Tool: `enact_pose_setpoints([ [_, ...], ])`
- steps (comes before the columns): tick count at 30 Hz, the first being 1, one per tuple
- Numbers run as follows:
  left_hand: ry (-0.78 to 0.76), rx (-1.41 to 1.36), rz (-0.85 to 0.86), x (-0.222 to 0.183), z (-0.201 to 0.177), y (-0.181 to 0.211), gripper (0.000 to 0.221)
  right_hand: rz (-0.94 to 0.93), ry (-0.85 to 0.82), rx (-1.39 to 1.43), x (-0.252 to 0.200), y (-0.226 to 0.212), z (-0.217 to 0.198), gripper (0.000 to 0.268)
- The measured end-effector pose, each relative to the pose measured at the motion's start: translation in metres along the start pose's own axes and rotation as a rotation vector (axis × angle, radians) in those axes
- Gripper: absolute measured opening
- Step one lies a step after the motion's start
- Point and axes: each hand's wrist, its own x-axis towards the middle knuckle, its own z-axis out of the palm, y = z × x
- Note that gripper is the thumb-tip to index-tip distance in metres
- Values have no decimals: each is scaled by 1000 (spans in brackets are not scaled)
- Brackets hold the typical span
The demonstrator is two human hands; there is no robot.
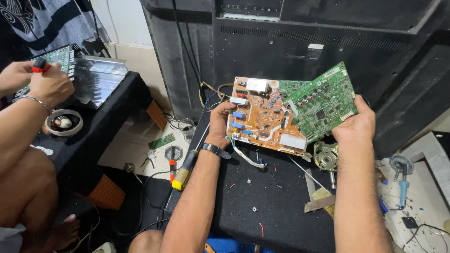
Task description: Inspecting and manipulating various circuit boards from a disassembled television, using a small blade for probing or cleaning.
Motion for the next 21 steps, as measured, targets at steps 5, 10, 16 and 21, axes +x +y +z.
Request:
enact_pose_setpoints([
  [5, 15, -4, 7, 0, 1, -4, 26, 24, -41, 40, 0, 1, -1, 30],
  [10, 28, 75, -1, 0, 3, -7, 27, 38, -93, 59, 1, 5, -2, 29],
  [16, -153, 396, -102, -5, 16, -13, 33, 70, -165, 6, 33, 15, -20, 30],
  [21, -161, 371, -66, 10, 8, -47, 27, -10, -139, -260, 64, 28, -38, 23],
])
